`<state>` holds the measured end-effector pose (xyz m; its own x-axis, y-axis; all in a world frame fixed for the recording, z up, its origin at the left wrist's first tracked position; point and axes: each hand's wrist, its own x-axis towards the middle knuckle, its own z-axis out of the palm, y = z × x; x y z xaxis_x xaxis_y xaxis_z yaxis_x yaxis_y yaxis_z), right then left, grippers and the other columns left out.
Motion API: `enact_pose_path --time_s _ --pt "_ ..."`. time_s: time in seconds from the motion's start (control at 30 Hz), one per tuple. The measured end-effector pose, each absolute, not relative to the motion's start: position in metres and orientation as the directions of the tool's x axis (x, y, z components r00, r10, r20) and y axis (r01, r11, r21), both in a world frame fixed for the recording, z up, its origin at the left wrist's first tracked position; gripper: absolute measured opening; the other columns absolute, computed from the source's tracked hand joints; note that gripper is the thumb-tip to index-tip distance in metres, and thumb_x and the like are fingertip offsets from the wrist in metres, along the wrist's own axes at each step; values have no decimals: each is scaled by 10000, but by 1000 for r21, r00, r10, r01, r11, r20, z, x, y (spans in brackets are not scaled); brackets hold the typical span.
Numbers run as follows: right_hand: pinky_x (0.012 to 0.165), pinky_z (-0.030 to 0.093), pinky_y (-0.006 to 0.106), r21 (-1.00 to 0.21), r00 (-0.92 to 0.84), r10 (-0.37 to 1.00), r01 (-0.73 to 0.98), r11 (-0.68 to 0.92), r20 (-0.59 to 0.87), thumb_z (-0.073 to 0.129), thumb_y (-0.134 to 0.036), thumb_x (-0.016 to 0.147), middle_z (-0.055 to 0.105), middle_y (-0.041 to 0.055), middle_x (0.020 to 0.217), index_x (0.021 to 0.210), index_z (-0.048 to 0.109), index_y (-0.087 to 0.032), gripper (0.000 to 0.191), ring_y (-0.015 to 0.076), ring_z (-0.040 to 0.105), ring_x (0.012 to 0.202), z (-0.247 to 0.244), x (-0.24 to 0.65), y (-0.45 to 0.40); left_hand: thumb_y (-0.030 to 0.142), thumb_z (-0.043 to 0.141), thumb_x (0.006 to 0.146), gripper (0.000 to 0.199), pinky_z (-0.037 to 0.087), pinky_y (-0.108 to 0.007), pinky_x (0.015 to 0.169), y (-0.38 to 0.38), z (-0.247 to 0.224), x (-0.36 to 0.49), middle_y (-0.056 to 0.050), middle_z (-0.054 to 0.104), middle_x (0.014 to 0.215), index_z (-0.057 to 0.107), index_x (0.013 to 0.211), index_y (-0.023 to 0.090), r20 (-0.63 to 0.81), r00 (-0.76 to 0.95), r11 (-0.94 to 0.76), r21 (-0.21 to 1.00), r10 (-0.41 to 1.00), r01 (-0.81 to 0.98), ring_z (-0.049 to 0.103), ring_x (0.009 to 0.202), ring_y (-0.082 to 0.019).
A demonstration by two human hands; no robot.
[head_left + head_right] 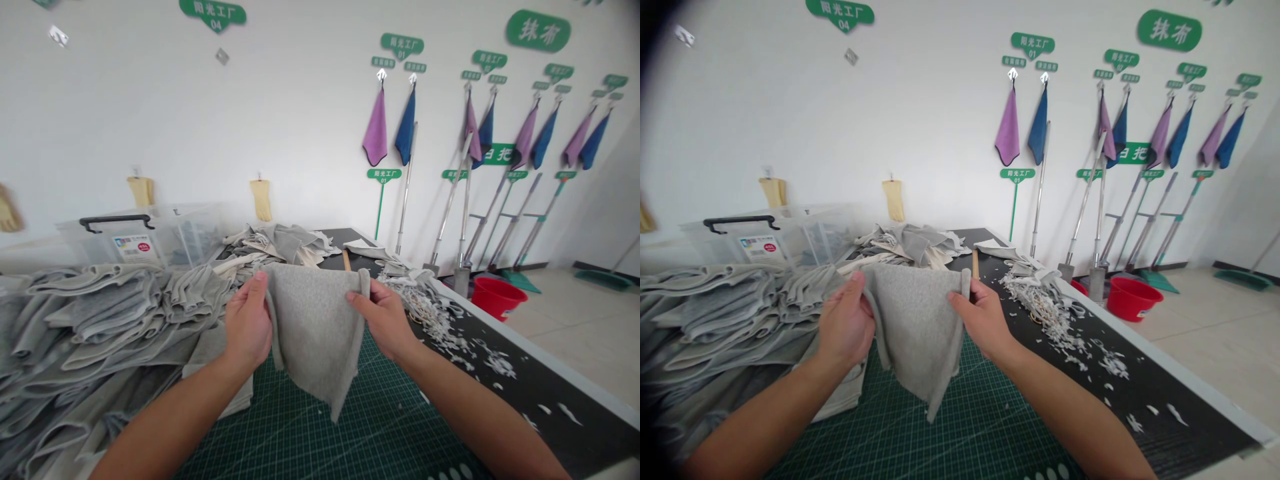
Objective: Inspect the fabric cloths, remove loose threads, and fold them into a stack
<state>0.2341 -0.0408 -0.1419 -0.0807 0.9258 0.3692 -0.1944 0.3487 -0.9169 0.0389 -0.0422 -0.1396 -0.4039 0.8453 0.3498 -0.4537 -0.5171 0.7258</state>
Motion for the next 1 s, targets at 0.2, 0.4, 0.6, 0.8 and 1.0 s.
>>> enact_pose_path --time_s 0.2,0.4,0.6,0.8,1.0 --pt "736 487 306 -927 -153 915 -82 366 374 598 -225 743 659 20 945 1060 577 -207 318 193 600 868 -140 235 -43 243 665 718 320 440 -263 827 -47 -135 42 -23 652 972 606 1026 180 413 -202 -457 840 888 -292 591 877 -153" --pt "802 485 318 -936 -242 907 -9 353 344 562 -226 773 636 41 1063 1085 543 -205 313 201 591 972 -138 239 -40 256 654 700 397 474 -284 753 -43 -133 31 -48 667 974 599 1087 186 379 -6 -378 921 925 -94 616 816 -188" --pt "803 476 301 -929 -230 910 51 365 345 557 -174 731 638 34 1049 1068 544 -198 338 194 585 963 -139 240 -34 275 648 678 380 486 -298 638 -39 -130 20 -36 680 762 651 1047 184 212 157 -212 977 965 -16 629 692 -213" --pt "604 457 252 -978 -305 931 -9 207 199 522 -132 661 652 -3 775 906 622 -175 269 156 585 673 -138 246 -32 311 718 582 407 456 -267 636 -34 -124 18 -24 664 685 682 943 127 249 -204 -294 927 947 -234 606 657 -185" --pt "492 349 206 -982 -302 935 -102 161 185 493 -122 577 541 -36 537 590 575 -149 87 102 470 505 -139 246 -32 357 750 575 312 417 -225 610 -35 -129 19 3 627 684 663 781 139 322 -385 -444 849 865 -287 553 634 -130"
